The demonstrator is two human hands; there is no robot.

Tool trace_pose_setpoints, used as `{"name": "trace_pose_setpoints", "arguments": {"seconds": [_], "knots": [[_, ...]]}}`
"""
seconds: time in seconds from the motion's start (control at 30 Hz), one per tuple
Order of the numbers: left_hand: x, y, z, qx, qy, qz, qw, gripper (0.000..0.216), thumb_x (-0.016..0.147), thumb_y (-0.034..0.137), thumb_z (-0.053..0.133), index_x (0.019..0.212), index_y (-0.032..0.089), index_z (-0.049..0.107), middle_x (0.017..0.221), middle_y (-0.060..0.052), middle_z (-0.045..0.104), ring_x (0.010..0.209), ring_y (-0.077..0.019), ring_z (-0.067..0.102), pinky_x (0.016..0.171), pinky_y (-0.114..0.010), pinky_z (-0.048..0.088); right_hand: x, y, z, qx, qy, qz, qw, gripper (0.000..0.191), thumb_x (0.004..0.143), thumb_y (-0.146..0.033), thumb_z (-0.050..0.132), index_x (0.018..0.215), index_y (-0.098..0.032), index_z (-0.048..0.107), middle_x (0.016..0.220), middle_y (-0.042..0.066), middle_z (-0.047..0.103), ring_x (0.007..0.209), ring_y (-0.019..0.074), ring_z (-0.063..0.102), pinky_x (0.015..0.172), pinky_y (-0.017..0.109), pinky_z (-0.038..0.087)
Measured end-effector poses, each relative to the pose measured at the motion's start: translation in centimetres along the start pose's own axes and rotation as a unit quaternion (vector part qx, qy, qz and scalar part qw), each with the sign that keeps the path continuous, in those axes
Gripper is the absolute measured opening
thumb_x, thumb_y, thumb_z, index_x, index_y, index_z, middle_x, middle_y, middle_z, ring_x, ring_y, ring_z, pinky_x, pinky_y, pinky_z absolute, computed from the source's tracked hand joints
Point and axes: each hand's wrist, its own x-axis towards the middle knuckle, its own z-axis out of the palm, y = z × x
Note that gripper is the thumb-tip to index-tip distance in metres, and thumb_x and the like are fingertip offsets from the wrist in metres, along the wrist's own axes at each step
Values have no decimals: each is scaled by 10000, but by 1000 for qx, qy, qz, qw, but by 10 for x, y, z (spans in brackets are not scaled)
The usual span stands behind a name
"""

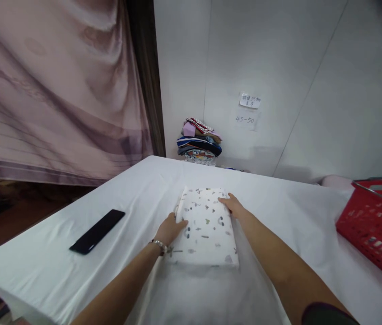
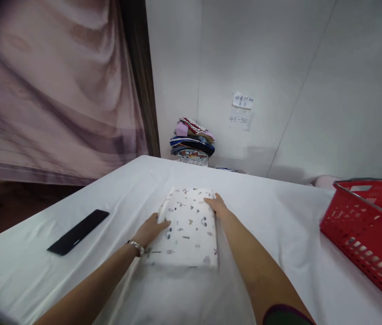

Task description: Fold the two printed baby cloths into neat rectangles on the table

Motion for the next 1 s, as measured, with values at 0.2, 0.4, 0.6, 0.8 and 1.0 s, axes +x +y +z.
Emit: {"name": "trace_pose_setpoints", "arguments": {"seconds": [0.2,0.4,0.6,0.8,1.0], "knots": [[19,-9,0,-62,-53,40,996,594,653,473,591,1133,139,485,1082,-132,615,954,-258,592,752,-304,454,-11,8,-26,68,-31,-10,997,840,600,-143,680,1335,-202,279,1210,145,538,929,228,609,725,333,520],[81,31,-30,87,-71,217,970,624,606,446,626,1175,216,510,1064,-53,633,950,-223,593,816,-272,432,-117,56,-57,190,-71,-27,979,522,666,-245,668,1143,-227,455,1064,72,617,852,201,627,702,332,528],[109,52,-17,227,-69,218,947,555,626,330,598,1160,192,536,1167,-86,594,1074,-265,537,915,-328,396,-182,92,-84,100,0,-4,995,601,643,-328,657,1188,-208,434,819,24,604,678,157,602,538,268,495],[38,39,9,204,19,356,912,480,783,370,462,1226,185,480,1334,-78,454,1242,-213,384,1063,-338,246,-164,71,-108,-65,37,-48,996,363,662,-344,565,975,-164,596,732,14,590,547,108,509,486,227,416],[-19,0,33,267,34,335,903,547,824,488,403,1307,232,409,1423,-55,320,1334,-234,206,1089,-454,97,-146,62,-81,-150,-89,-113,978,347,709,-437,570,950,-193,620,760,2,601,531,97,471,500,219,366]]}}
